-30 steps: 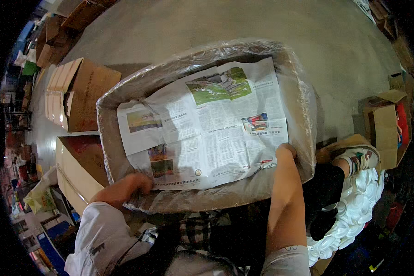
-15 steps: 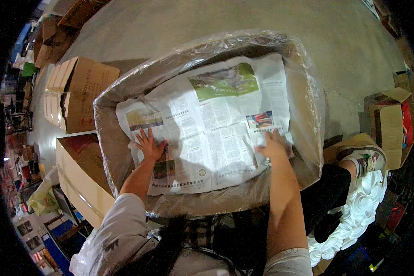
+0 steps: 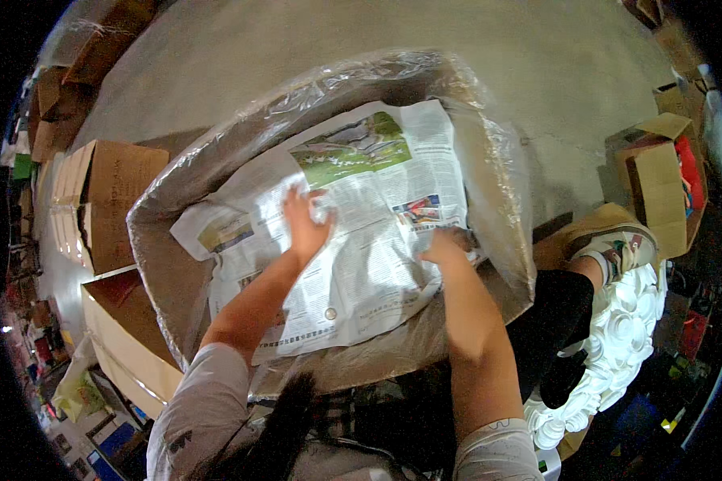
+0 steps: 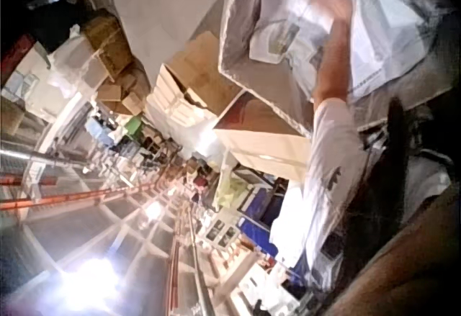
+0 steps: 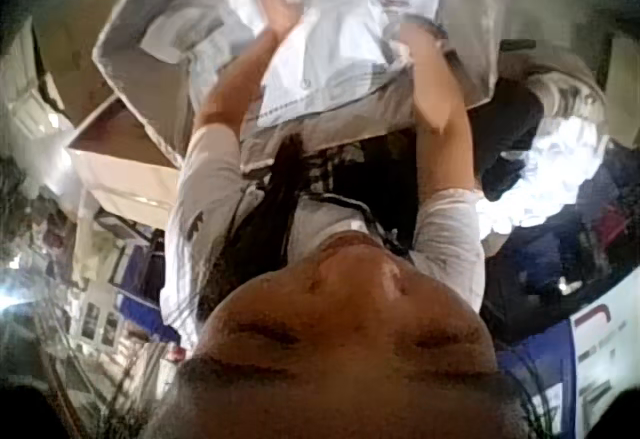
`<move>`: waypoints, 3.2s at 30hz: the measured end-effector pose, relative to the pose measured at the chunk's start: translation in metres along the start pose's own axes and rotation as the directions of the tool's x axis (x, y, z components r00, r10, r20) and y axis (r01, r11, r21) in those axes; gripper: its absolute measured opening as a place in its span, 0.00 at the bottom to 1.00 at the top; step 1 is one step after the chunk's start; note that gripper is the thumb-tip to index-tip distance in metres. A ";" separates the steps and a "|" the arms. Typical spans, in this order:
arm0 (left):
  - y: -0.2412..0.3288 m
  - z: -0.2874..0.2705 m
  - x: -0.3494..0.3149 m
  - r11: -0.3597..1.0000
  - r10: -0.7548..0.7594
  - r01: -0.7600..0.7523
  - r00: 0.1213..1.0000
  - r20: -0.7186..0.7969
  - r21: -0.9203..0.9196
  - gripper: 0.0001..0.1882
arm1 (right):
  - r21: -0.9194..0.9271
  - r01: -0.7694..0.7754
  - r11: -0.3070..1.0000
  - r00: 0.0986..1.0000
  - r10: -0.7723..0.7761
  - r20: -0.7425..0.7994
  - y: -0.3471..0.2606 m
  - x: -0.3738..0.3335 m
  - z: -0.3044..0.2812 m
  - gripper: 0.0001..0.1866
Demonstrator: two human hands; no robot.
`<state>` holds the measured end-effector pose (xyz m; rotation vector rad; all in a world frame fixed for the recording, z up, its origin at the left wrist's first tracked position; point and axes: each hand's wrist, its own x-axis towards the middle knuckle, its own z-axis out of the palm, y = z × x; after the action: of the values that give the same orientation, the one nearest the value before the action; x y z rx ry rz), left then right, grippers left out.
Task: The person sits on the floor and repeatedly picks up white plastic cups and black lids, then presses the lids onto the cups. The person places the assembled cups into a cardboard box lined with newspaper.
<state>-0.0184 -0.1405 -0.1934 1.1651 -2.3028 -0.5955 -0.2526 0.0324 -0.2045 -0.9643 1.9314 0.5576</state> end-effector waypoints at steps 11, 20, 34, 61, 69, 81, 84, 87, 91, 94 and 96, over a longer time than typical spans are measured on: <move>0.117 0.116 0.131 0.904 -0.023 -0.279 0.724 0.690 0.324 0.45 | -0.091 0.773 0.628 0.572 -0.752 -0.328 -0.035 -0.312 -0.072 0.28; 0.075 0.120 0.117 0.951 0.222 -0.302 0.821 0.526 0.069 0.36 | 0.738 0.450 0.503 0.892 -0.225 -0.391 0.020 -0.295 -0.017 0.16; -0.068 -0.135 -0.189 0.780 -0.494 -0.110 0.496 0.714 0.616 0.53 | 0.786 0.429 0.444 0.903 -0.240 -0.357 0.027 -0.276 0.004 0.17; 0.432 -0.145 -0.186 0.447 0.891 -0.320 0.080 0.446 -0.835 0.16 | 0.759 0.593 0.269 -0.151 0.963 -0.223 0.042 -0.552 0.354 0.09; 0.457 -0.025 -0.231 0.408 0.510 -0.911 0.282 0.813 0.060 0.31 | 0.861 0.453 0.233 0.072 0.952 -0.296 0.112 -0.513 0.343 0.17; 0.420 -0.075 -0.248 0.592 0.335 0.719 0.189 0.923 -0.363 0.13 | 0.921 -0.238 0.310 0.291 0.927 -0.237 0.164 -0.458 0.312 0.36; 0.390 -0.092 -0.252 0.286 0.511 0.952 -0.058 0.857 -0.106 0.18 | 0.910 -0.094 0.405 -0.041 0.911 -0.410 0.149 -0.472 0.300 0.32; 0.379 -0.111 -0.262 0.222 0.630 0.975 -0.125 0.767 -0.024 0.22 | 0.583 0.806 0.103 0.135 0.927 -0.351 0.133 -0.476 0.293 0.30; 0.381 -0.114 -0.267 0.200 0.612 0.979 -0.085 0.787 -0.049 0.21 | 0.129 0.935 -0.331 0.351 0.806 -0.477 0.100 -0.474 0.288 0.29; 0.393 -0.118 -0.264 0.224 0.656 0.974 -0.117 0.746 -0.045 0.29 | 0.003 0.882 -0.472 0.428 0.798 -0.424 0.087 -0.481 0.278 0.30; 0.392 -0.116 -0.265 0.231 0.625 0.972 -0.120 0.771 -0.036 0.30 | -0.010 0.857 -0.515 0.451 0.760 -0.468 0.088 -0.481 0.281 0.30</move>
<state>-0.0524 0.2720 0.0638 0.2705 -0.9299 -3.6741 -0.0306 0.4746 0.0663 0.1661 1.2380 -2.7663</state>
